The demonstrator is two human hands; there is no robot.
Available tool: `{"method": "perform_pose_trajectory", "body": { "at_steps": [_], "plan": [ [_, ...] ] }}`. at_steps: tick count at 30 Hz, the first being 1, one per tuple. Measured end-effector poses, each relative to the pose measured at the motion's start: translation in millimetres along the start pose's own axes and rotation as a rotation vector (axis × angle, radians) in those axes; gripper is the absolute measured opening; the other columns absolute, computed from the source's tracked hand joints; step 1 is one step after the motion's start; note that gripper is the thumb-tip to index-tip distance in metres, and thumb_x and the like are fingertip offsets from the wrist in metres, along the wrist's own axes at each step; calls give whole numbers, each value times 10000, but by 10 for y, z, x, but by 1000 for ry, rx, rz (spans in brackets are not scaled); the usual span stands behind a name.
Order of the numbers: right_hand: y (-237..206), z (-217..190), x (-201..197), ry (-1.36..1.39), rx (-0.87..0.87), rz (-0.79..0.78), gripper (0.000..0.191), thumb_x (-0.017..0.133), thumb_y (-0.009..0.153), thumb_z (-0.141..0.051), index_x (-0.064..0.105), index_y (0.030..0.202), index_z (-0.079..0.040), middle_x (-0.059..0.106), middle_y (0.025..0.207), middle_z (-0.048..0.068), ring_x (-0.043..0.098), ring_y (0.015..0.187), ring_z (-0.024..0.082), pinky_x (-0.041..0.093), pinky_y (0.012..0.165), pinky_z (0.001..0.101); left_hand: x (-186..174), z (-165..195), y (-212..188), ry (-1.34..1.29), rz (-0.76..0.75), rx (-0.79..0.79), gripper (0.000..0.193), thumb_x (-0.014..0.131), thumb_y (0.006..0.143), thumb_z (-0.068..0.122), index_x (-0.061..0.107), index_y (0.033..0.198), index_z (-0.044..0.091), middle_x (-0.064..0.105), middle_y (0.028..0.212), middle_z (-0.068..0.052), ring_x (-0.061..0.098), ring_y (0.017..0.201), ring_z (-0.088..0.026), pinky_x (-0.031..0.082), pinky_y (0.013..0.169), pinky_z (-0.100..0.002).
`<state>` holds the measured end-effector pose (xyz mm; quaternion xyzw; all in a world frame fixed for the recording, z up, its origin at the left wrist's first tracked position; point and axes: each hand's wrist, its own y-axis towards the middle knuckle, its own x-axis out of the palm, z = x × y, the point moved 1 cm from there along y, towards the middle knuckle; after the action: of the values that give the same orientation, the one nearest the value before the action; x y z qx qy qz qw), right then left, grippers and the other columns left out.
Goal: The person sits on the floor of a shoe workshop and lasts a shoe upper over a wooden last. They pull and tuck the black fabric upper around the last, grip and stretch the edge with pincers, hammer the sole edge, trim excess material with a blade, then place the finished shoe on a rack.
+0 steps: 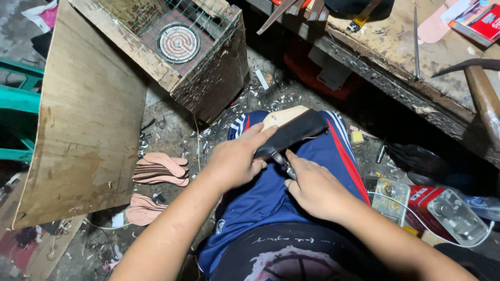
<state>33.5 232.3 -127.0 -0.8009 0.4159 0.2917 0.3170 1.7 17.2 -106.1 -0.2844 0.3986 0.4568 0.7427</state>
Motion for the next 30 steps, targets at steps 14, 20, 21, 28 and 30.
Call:
{"method": "perform_pose_trajectory", "body": {
  "at_steps": [14,20,21,28,30],
  "plan": [
    [105,-29,169,-135,-180,296,371,640,866,-141,542,1205,-26,680,1027,211,666,984,407,526,836,489,-23,-37,35,-85,-53,-46,790,802,742,223,489,1464,293,520,1506,-119,730,861,-344,572,795,-459],
    [35,-144,51,-204,-25,-48,512,643,813,-171,467,1241,48,682,881,272,689,802,448,546,737,536,1,-140,62,-68,-83,24,830,849,715,293,505,1470,317,521,1495,-109,696,984,-380,560,835,-455],
    [37,-165,17,-231,-5,-95,499,637,820,-180,463,1222,58,688,852,269,689,796,453,549,740,540,36,-143,48,-59,-128,-18,841,841,710,296,497,1477,338,506,1513,-101,698,983,-376,557,838,-455],
    [201,-181,-46,-322,118,-274,408,607,880,-233,521,1137,72,711,884,268,702,886,442,548,862,518,174,-215,-60,-262,113,115,562,644,1006,346,496,1531,208,459,1561,-219,613,1260,-441,518,991,-467],
    [188,-147,-43,-221,103,-202,513,598,854,-198,466,1268,75,703,943,278,688,937,448,526,882,523,296,-123,-107,-170,191,-58,482,591,1006,363,558,1475,258,545,1493,-185,655,1193,-416,540,962,-462]
  ]
}}
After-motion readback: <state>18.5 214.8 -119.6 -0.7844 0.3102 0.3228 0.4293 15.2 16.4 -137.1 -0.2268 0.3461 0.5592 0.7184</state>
